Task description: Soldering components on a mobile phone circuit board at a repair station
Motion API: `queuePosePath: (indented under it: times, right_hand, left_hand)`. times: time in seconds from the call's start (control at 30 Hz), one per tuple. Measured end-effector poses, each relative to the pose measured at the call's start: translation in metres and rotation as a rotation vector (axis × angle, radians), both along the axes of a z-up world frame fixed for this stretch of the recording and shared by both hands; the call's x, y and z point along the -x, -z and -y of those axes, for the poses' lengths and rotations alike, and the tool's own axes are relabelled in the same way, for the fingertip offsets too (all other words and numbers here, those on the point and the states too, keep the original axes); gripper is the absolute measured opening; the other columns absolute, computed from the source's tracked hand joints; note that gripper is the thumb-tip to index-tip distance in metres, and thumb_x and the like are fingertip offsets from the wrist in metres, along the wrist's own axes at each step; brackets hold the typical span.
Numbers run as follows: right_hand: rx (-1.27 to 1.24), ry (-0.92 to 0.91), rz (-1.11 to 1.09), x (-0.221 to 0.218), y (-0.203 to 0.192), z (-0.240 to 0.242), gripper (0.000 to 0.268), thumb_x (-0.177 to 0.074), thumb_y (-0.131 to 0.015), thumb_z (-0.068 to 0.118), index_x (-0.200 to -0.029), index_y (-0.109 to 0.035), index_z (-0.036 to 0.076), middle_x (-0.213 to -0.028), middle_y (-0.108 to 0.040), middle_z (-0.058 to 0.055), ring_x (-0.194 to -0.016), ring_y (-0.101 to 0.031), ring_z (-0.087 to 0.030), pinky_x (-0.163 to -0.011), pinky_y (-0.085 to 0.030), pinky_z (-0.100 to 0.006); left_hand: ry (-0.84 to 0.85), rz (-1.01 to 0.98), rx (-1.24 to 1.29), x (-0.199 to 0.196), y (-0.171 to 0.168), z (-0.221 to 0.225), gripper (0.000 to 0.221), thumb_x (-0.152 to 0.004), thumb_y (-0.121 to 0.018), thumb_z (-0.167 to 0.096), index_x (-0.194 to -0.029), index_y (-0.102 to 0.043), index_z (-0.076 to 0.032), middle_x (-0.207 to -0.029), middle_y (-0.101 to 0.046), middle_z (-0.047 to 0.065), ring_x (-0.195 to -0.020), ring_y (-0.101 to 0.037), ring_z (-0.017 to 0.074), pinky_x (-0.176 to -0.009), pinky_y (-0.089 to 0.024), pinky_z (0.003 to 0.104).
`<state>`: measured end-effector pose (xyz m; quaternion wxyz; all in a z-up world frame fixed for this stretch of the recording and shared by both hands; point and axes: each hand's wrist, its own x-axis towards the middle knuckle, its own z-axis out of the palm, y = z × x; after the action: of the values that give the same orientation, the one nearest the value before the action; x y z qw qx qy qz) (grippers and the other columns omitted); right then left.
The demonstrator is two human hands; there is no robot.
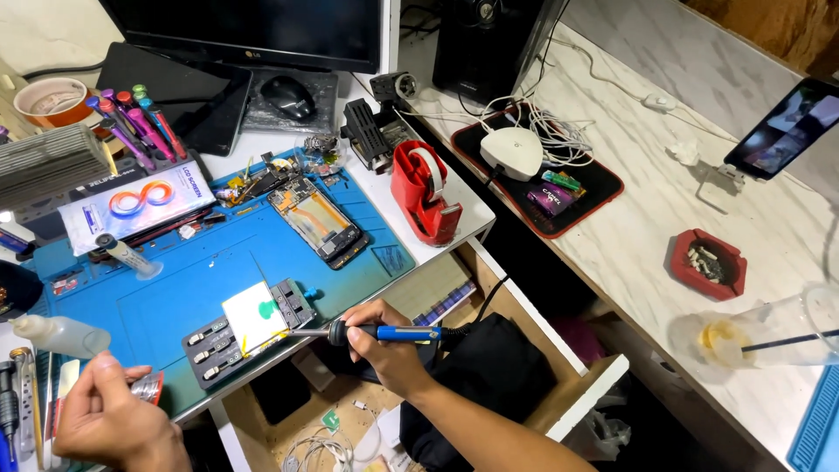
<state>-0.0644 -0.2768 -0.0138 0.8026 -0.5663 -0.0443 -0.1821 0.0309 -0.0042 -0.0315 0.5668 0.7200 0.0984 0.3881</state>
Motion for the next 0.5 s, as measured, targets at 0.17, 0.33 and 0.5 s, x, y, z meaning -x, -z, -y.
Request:
queuePosePath:
  times: [0.17,0.33,0.5]
  right_hand:
    - [-0.008,-0.003,0.013,0.000,-0.002,0.000,0.010,-0.098,-0.067,0.016,-0.099,-0.062,0.007,-0.107,-0.065,-0.017,-0.060,-0.062,-0.019,-0.061,-0.054,-0.026]
    - [0.005,0.002,0.034,0.001,-0.006,0.000,0.009,-0.099,-0.065,0.014,-0.099,-0.061,0.006,-0.107,-0.063,-0.018,-0.059,-0.061,-0.020,-0.061,-0.054,-0.027]
    - [-0.015,0.017,0.017,-0.001,-0.003,0.001,0.011,-0.098,-0.067,0.016,-0.098,-0.061,0.006,-0.108,-0.064,-0.018,-0.057,-0.060,-0.019,-0.060,-0.054,-0.026]
  left_hand:
    - [-0.041,-0.168,0.368,-0.003,-0.010,-0.027,0.007,-0.111,-0.074,-0.017,-0.112,-0.076,-0.010,-0.082,-0.066,0.001,-0.064,-0.066,0.0100,-0.063,-0.068,0.028]
    - [0.125,-0.433,0.270,0.013,-0.029,-0.056,0.022,-0.124,-0.062,-0.036,-0.139,-0.066,-0.021,-0.092,-0.060,-0.006,-0.090,-0.072,0.0100,-0.087,-0.066,0.036]
    - [0.313,-0.329,0.085,-0.004,0.013,-0.114,0.031,-0.133,-0.051,-0.032,-0.153,-0.051,-0.008,-0.095,-0.047,0.001,-0.100,-0.063,0.0154,-0.094,-0.059,0.031]
